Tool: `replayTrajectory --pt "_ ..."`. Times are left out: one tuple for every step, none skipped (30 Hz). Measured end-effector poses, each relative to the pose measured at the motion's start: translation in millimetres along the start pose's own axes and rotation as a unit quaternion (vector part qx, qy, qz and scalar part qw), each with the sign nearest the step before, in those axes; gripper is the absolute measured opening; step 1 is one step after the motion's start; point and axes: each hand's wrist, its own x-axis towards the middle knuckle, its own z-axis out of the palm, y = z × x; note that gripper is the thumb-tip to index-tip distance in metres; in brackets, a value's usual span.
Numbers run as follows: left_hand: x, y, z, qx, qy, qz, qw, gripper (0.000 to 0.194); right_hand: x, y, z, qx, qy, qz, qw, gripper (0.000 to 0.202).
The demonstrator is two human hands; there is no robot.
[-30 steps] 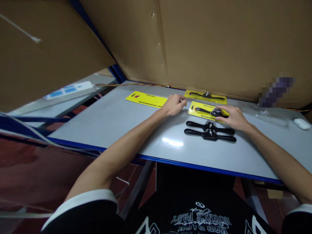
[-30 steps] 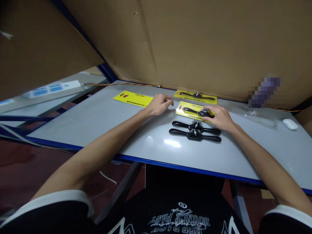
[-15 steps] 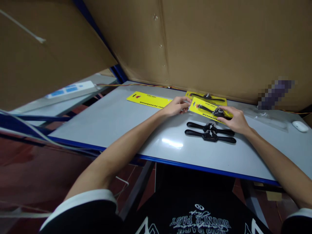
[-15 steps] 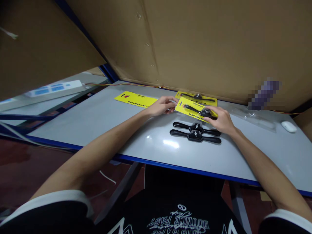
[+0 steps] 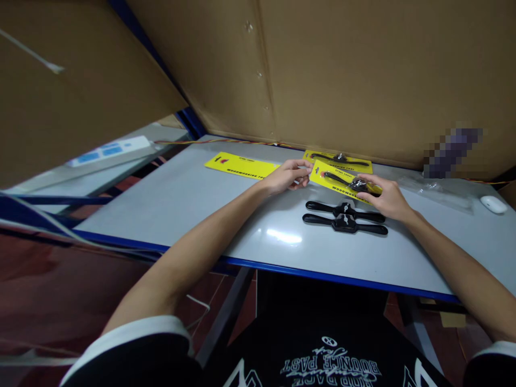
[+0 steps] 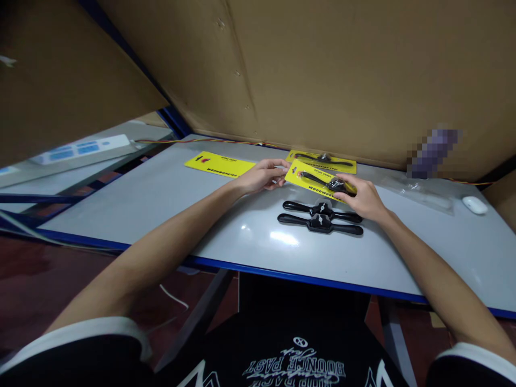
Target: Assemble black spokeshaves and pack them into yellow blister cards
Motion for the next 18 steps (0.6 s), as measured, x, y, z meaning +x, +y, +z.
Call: replayTrajectory --pt "0.1 0.0 -0.2 -0.001 -0.001 -0.003 1.000 0.039 -0.2 -0.3 -0.1 -0.001 -0.003 0.001 1.000 0.050" --pt "0.1 -0.1 -0.3 -0.003 0.000 -0.005 1.000 0.038 -0.3 -0.7 -0.1 -0.002 -0.005 0.003 1.000 0.050" --pt "0.2 -0.1 -0.4 -0.005 0.001 -0.008 1.000 0.038 -0.5 -1.0 -0.1 -0.003 -0.007 0.005 1.000 0.050" --pt "0.2 -0.2 -0.3 -0.007 0.001 -0.010 1.000 0.037 -0.6 -1.2 -0.1 -0.003 -0.008 0.007 1.000 0.050" --pt "0.2 -0.2 -0.1 -0.010 0.002 -0.013 1.000 0.037 -0.7 -1.5 -0.1 -0.003 -0.008 0.008 1.000 0.051" --pt "0.1 -0.1 0.3 -0.014 0.001 -0.015 1.000 0.037 -0.8 -1.7 -0.1 -0.004 -0.008 0.008 1.000 0.051" --pt "-0.1 0.0 0.7 -0.018 -0.001 -0.019 1.000 0.037 -0.9 -2.0 -0.1 -0.004 -0.007 0.007 1.000 0.050" --pt "-0.3 0.2 1.2 -0.022 -0.004 -0.022 0.999 0.037 -0.9 -2.4 -0.2 -0.005 -0.007 0.005 1.000 0.050" --pt "-0.5 0.6 1.8 -0.028 -0.008 -0.025 0.999 0.037 -0.9 -2.8 -0.2 -0.006 -0.007 0.004 1.000 0.049" --pt "-0.6 0.9 2.4 -0.034 -0.013 -0.028 0.999 0.038 -0.9 -3.3 -0.2 -0.007 -0.005 0.003 1.000 0.048" --pt "-0.8 1.3 2.9 -0.040 -0.018 -0.031 0.999 0.038 -0.9 -3.8 -0.1 -0.008 -0.004 0.002 1.000 0.048" --pt "-1.0 1.8 3.4 -0.047 -0.023 -0.033 0.998 0.039 -0.9 -4.4 -0.1 -0.008 -0.003 0.001 1.000 0.048" --pt "-1.1 2.2 3.6 -0.055 -0.026 -0.036 0.998 0.041 -0.8 -4.9 -0.1 -0.008 -0.002 0.000 1.000 0.048" --pt "-1.3 2.5 3.8 -0.062 -0.030 -0.038 0.997 0.042 -0.8 -5.4 0.0 -0.008 -0.001 -0.001 1.000 0.048" --pt "-1.4 2.9 3.8 -0.069 -0.033 -0.038 0.996 0.043 -0.8 -5.8 0.1 -0.010 -0.001 -0.002 1.000 0.048" --pt "-1.7 3.2 3.7 -0.075 -0.036 -0.038 0.996 0.044 -0.8 -6.0 0.2 -0.011 -0.001 -0.002 1.000 0.048" --pt "-1.9 3.4 3.5 -0.079 -0.038 -0.037 0.995 0.045 -0.9 -6.2 0.3 -0.013 0.000 -0.001 1.000 0.048" --pt "-2.2 3.6 3.3 -0.083 -0.039 -0.035 0.995 0.045 -0.9 -6.2 0.5 -0.015 0.001 0.000 1.000 0.048"
